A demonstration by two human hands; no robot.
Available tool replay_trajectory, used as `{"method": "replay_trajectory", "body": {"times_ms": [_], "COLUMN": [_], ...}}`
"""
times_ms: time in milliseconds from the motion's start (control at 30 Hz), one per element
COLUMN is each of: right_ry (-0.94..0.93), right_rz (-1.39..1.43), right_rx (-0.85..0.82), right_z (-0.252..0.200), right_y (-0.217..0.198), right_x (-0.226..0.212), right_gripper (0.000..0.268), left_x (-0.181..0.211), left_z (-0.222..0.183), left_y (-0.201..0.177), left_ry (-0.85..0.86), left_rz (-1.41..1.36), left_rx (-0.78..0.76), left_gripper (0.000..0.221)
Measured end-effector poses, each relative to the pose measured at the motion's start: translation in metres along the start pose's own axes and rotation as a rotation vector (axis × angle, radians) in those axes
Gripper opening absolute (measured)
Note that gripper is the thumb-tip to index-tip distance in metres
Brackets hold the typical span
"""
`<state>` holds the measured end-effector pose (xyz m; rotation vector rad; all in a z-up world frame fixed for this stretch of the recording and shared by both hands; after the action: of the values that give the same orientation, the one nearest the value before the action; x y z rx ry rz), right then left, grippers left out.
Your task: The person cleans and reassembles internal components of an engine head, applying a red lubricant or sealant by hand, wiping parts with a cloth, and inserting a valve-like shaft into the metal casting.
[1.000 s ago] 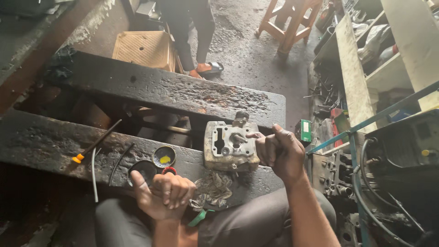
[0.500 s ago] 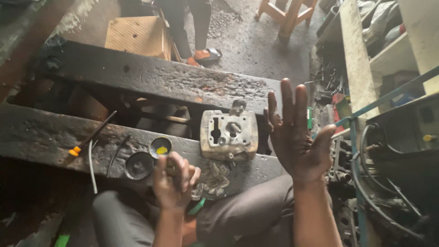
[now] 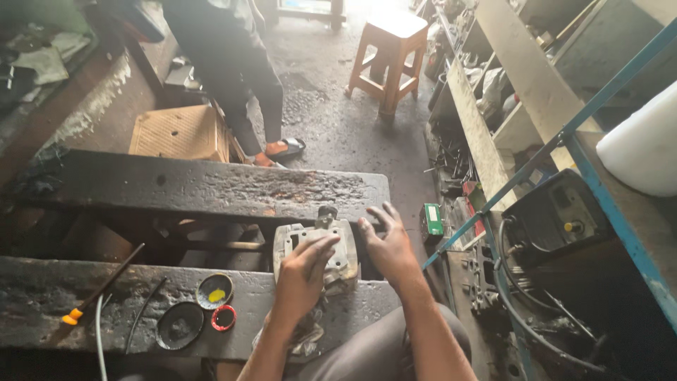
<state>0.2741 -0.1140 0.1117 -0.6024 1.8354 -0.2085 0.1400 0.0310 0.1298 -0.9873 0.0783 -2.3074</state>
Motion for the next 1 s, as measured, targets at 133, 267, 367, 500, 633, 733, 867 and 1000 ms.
{"method": "replay_trajectory", "body": {"times_ms": [133,267,367,500,633,733,867,1000], "right_ry": [-0.064,-0.109,-0.191,-0.196,-0.071,-0.07,-0.205,-0.056], "right_rz": [-0.034,-0.074,-0.139,-0.016,0.149,0.161,0.064,-0.035], "right_rx": [0.019,0.004,0.036,-0.001,-0.136,-0.181,-0.171,-0.162], "right_z": [-0.001,-0.001,-0.003,-0.009,-0.003,-0.001,-0.004,-0.012], "right_y": [0.0,0.007,0.008,0.008,0.015,0.018,0.02,0.023], "right_x": [-0.005,0.002,-0.002,-0.004,0.003,0.005,0.0,-0.002], "right_gripper": [0.048,0.048,0.047,0.047,0.06,0.079,0.088,0.078], "left_x": [-0.011,-0.029,-0.028,-0.025,-0.038,-0.038,-0.039,-0.042], "left_z": [-0.007,-0.013,-0.013,-0.018,-0.021,-0.017,-0.018,-0.018], "left_y": [0.003,0.004,0.005,-0.002,0.001,0.002,-0.001,0.0], "left_ry": [0.009,-0.161,-0.165,0.006,0.0,-0.077,-0.087,-0.11], "left_rz": [0.021,-0.038,-0.095,0.003,0.004,-0.185,0.005,-0.028], "left_rx": [-0.037,-0.041,-0.025,-0.037,0.16,0.088,0.097,0.124], "left_gripper": [0.037,0.029,0.028,0.028,0.025,0.025,0.013,0.013]}}
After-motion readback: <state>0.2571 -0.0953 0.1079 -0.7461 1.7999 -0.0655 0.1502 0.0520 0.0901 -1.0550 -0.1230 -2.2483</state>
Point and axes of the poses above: each hand's wrist, its own z-axis towards the middle knuckle, its own y-axis out of the palm, x = y × z, the point moved 6 cm from there along z, towards the middle knuckle, and after that the axes turned 15 degrees about y, right-handed, at the moved point
